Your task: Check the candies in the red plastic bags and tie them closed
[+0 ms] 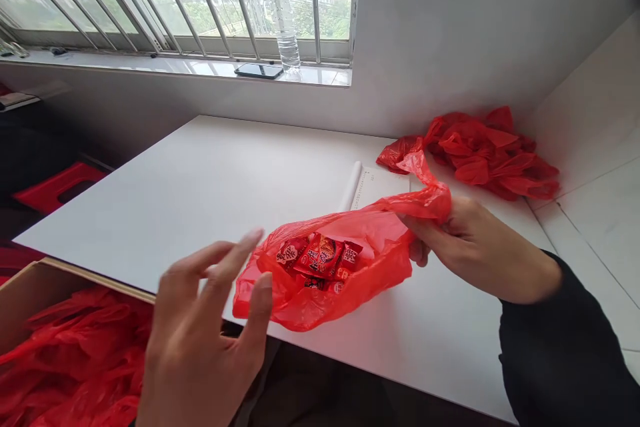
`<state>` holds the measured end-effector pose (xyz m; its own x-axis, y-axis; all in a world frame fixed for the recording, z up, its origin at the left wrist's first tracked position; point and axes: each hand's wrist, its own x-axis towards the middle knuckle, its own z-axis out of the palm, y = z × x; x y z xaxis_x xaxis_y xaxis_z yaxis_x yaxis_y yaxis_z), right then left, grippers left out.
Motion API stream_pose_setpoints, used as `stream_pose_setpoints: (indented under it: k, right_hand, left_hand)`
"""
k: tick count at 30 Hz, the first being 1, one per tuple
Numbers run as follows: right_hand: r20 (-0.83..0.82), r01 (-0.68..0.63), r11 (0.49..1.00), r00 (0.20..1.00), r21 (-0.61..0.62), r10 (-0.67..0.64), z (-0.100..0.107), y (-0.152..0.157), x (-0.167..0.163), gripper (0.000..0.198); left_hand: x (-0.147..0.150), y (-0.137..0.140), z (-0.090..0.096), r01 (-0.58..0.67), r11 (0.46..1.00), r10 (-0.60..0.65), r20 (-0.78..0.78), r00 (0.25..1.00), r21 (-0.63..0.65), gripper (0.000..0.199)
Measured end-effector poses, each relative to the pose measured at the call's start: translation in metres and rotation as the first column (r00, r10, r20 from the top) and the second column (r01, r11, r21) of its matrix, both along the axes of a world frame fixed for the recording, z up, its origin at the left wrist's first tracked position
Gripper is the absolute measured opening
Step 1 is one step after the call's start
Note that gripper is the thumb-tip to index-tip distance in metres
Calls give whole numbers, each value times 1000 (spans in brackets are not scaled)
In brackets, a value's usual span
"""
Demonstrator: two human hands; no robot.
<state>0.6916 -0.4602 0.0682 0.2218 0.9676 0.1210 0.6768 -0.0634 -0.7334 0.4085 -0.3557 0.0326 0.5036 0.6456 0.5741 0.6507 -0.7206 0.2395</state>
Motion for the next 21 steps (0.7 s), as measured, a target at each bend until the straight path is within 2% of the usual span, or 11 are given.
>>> stream_pose_setpoints:
  k: [1,3,5,7,9,13,14,15,17,19,21]
  right_hand:
    - [-17,15,1000,1000,9,-15,-1,1,1,45]
    - [-44,29,999,999,30,-28,-2,1,2,43]
    - [-66,41,997,997,59,-37,-2,0,0,42]
    - [-104,54,993,994,101,-44,-1,-1,-2,39]
    - [-133,74,984,990,162,-52,1,-2,-5,31]
    - [-146,81,963,988,258,-44,4,-2,-9,17]
    - [-155,69,961,987,268,-28,4,-2,-9,15]
    - [-167,54,959,986,278,-7,4,-1,-9,14]
    - [-193,30,956,981,292,28,4,-1,-8,15]
    - [-223,16,956,974,294,52,5,-1,-7,17]
    - [-248,20,960,968,278,51,6,-2,-6,20]
  left_hand:
    - [-8,4,-1,-94,995,94,2,996,-31,63]
    - [-21,12,-7,-229,938,216,-80,973,-261,75]
    - [-28,18,-13,-265,799,223,-144,964,-540,68]
    - [-31,19,-15,-173,704,188,-55,981,-688,49]
    - [-30,19,-10,-27,685,191,143,971,-728,40]
    - [-21,18,3,286,600,142,451,881,-747,50]
    - [-18,18,4,330,602,78,465,882,-727,55]
    - [-15,18,5,331,638,3,432,902,-695,60]
    - [-8,18,3,238,768,-105,250,963,-595,69]
    - [-1,20,0,121,868,-88,89,992,-481,72]
    - [5,27,-4,46,905,-4,101,995,-423,74]
